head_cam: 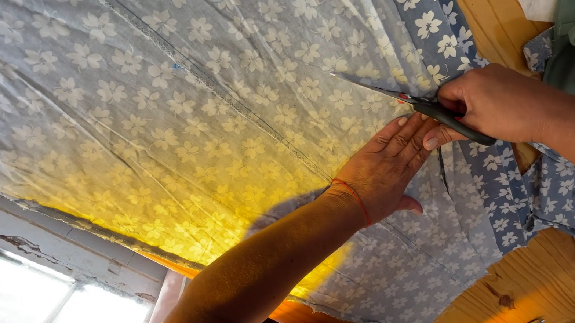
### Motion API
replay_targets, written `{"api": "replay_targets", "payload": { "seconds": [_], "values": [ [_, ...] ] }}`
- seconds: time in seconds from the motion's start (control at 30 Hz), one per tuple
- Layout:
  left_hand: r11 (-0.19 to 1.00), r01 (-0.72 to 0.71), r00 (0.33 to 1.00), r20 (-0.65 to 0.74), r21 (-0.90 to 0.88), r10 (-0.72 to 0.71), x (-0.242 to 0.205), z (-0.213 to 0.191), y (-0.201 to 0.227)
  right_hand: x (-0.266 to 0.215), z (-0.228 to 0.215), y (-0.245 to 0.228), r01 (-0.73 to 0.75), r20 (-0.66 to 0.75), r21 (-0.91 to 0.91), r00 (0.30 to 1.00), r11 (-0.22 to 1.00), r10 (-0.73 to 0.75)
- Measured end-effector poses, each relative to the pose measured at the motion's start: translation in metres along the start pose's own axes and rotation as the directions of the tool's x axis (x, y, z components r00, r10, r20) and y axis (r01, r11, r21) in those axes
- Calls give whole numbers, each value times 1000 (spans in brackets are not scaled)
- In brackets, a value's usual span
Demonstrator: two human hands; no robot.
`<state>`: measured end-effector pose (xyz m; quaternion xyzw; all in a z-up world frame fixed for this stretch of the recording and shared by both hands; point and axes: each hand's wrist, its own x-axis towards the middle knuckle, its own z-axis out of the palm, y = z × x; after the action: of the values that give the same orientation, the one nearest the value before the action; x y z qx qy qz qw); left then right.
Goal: The person marks a floral-patterned fabric with a blue pen, using a blue floral fabric as a template. They then use scissors to cut the marked fabric along the drawn lines.
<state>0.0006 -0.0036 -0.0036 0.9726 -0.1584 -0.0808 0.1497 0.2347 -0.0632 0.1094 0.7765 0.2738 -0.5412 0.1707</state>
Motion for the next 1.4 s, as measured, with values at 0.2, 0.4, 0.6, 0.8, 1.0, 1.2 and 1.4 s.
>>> {"api": "replay_targets", "payload": {
  "seconds": [0.2,0.4,0.6,0.8,1.0,1.2,1.4],
  "values": [
    [992,-47,995,-95,-116,36,0,10,2,0,-6,-8,-69,24,84,997,994,67],
    [989,-146,985,-100,-38,142,-24,-4,3,0,-9,-12,3,41,88,999,996,-7],
    [984,-176,979,102,-20,177,-29,-13,-4,16,0,-7,32,-17,57,999,998,-31],
    [981,-192,975,111,-36,195,-29,-13,-6,9,0,-13,38,-29,117,999,992,-35],
    [980,-200,976,90,17,198,-30,-16,-7,8,-9,-34,27,-11,76,1000,997,-26],
    [976,-215,975,65,11,214,-30,-13,-8,16,-3,-22,63,-51,86,997,994,-59],
    [974,-213,976,67,78,208,-31,-15,-8,9,-11,-41,0,2,167,1000,986,0]
  ]
}}
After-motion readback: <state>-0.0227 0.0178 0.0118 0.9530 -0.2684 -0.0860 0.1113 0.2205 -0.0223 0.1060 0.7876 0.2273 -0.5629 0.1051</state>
